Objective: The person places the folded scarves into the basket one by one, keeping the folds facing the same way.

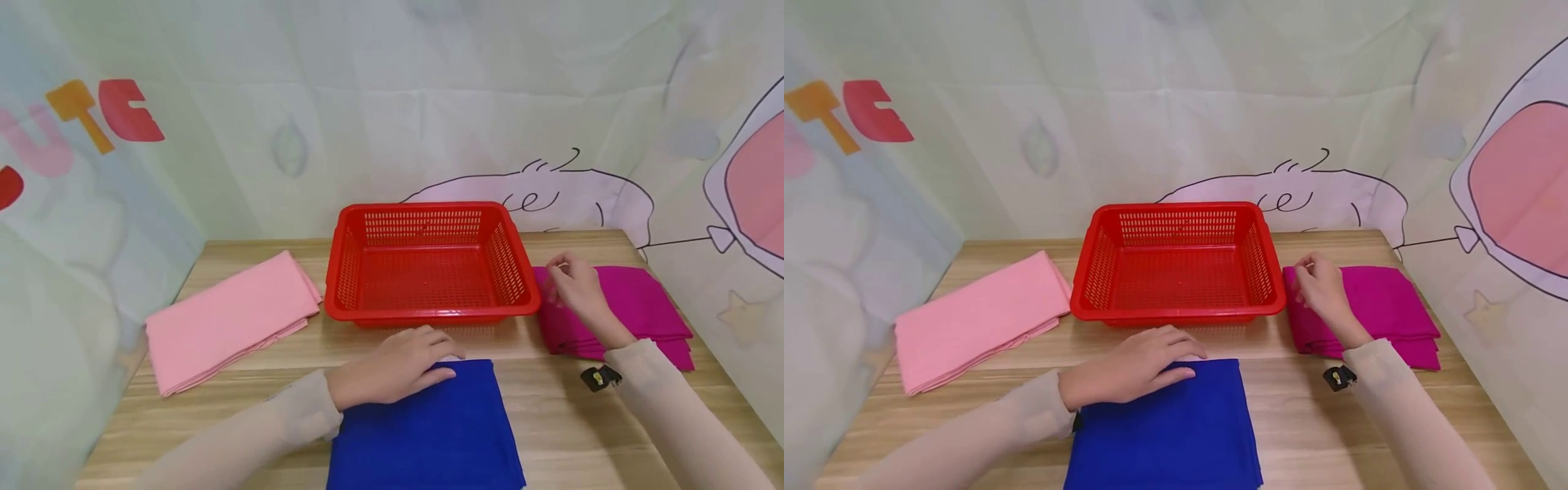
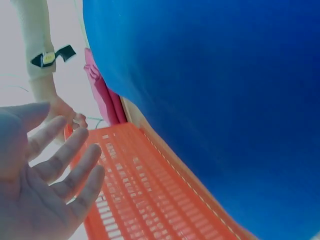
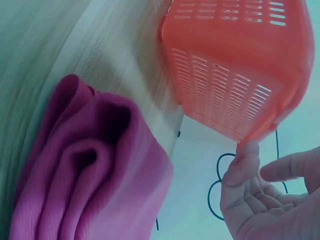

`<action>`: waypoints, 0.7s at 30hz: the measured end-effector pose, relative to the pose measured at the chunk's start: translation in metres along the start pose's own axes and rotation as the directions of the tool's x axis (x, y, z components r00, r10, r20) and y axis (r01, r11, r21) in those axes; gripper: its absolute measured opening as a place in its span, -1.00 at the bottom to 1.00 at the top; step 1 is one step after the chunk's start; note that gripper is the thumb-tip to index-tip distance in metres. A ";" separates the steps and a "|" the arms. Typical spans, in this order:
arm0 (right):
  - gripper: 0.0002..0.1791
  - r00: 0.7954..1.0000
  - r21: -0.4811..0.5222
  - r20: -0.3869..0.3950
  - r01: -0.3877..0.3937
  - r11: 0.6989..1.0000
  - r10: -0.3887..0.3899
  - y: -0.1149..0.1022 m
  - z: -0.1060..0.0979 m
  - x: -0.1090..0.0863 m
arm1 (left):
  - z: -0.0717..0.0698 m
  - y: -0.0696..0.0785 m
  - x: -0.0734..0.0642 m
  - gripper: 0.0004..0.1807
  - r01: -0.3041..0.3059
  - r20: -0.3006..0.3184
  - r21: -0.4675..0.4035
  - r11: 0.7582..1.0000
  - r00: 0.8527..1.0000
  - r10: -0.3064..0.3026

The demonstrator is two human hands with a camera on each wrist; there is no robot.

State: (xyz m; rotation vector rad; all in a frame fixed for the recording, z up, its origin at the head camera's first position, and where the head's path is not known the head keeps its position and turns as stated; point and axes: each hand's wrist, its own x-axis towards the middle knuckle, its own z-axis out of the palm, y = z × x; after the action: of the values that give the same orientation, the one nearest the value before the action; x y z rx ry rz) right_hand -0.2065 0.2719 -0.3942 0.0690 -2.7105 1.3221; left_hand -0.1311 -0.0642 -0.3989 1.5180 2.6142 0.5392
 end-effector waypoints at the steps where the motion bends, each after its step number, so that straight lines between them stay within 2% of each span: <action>1: -0.74 1.000 -0.007 0.007 0.000 1.000 0.000 0.000 -0.001 -0.002 | -0.001 -0.002 -0.003 -0.61 0.009 -0.017 0.001 1.000 1.000 -0.009; 5: -0.74 0.999 -0.017 0.041 -0.025 1.000 0.025 -0.002 -0.005 -0.010 | -0.005 -0.007 -0.013 -0.66 0.046 -0.069 0.000 0.999 0.997 -0.045; 13: -0.76 0.991 -0.051 0.100 -0.081 0.995 0.086 -0.005 -0.007 -0.026 | -0.008 -0.012 -0.032 -0.67 0.169 -0.109 0.000 0.986 0.980 -0.167; 21: -0.74 0.966 -0.093 0.229 -0.104 0.990 0.123 -0.005 -0.004 -0.039 | -0.011 -0.015 -0.056 -0.52 0.240 -0.125 -0.002 0.971 0.963 -0.238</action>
State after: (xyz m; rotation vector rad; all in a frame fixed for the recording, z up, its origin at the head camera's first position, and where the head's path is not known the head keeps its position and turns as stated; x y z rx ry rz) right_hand -0.1669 0.2716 -0.3928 0.0668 -3.0050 1.3078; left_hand -0.1178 -0.1223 -0.3997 1.1819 2.8458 0.6124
